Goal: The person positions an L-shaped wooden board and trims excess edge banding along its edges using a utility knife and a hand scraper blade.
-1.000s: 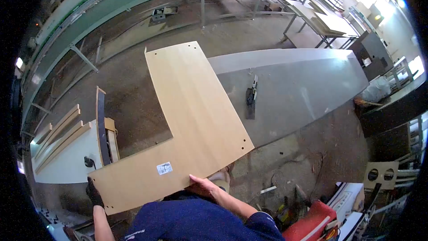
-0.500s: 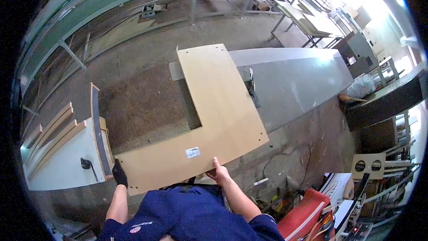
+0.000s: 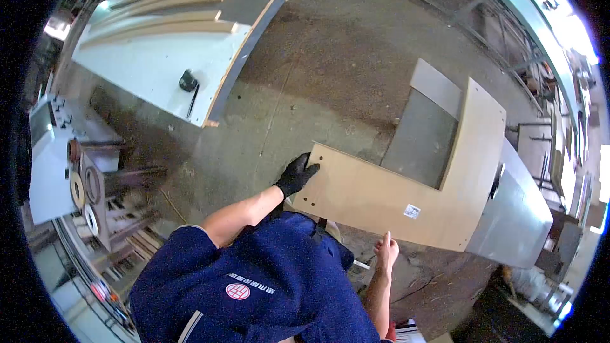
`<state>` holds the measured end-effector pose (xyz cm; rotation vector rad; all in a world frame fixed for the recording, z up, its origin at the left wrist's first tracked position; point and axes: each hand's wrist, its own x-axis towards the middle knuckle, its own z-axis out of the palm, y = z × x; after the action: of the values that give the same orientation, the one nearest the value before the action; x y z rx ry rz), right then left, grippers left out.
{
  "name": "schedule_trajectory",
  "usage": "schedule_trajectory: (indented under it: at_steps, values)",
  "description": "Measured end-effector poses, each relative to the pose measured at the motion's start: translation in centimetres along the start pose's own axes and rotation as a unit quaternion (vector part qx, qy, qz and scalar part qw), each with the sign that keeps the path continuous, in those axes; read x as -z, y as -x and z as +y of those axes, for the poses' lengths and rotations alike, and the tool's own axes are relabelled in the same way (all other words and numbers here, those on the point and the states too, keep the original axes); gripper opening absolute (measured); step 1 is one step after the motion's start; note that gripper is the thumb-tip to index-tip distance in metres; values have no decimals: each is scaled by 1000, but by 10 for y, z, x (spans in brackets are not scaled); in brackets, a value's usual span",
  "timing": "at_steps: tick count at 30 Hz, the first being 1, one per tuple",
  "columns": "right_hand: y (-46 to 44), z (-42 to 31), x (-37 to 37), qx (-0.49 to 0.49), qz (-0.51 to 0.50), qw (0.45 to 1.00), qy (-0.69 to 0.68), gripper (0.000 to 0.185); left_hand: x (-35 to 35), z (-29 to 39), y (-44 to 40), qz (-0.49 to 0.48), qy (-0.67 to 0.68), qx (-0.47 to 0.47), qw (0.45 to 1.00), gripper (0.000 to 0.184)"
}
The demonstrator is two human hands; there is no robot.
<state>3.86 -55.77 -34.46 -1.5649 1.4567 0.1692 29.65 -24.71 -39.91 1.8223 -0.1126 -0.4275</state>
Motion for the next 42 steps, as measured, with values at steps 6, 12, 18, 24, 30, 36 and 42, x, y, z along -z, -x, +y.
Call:
schedule_trajectory:
  at_steps: [6, 12, 18, 24, 30, 36, 42]
  values:
    - [3, -45, -25, 271, 190, 893, 305, 79, 26, -3, 4, 5, 95, 75, 993, 53]
    - [-46, -98, -73, 151, 94, 893, 413, 119, -7, 0, -23, 90, 64, 49, 993, 47]
    - [-52, -98, -86, 63, 75, 900, 425, 134, -5, 8, -22, 181, -62, -67, 979, 36]
    - [-47, -97, -85, 73, 71, 899, 426, 132, 12, 15, -10, 60, -61, -291, 953, 18]
    - [-44, -95, -78, 105, 72, 883, 451, 130, 4, -11, -11, 170, 131, 27, 976, 18]
    - [-52, -85, -73, 117, 68, 878, 458, 129, 16, -31, -30, -97, 533, 324, 775, 19]
    - [-49, -93, -73, 112, 52, 875, 467, 130, -3, -56, -40, -110, 586, 356, 720, 20]
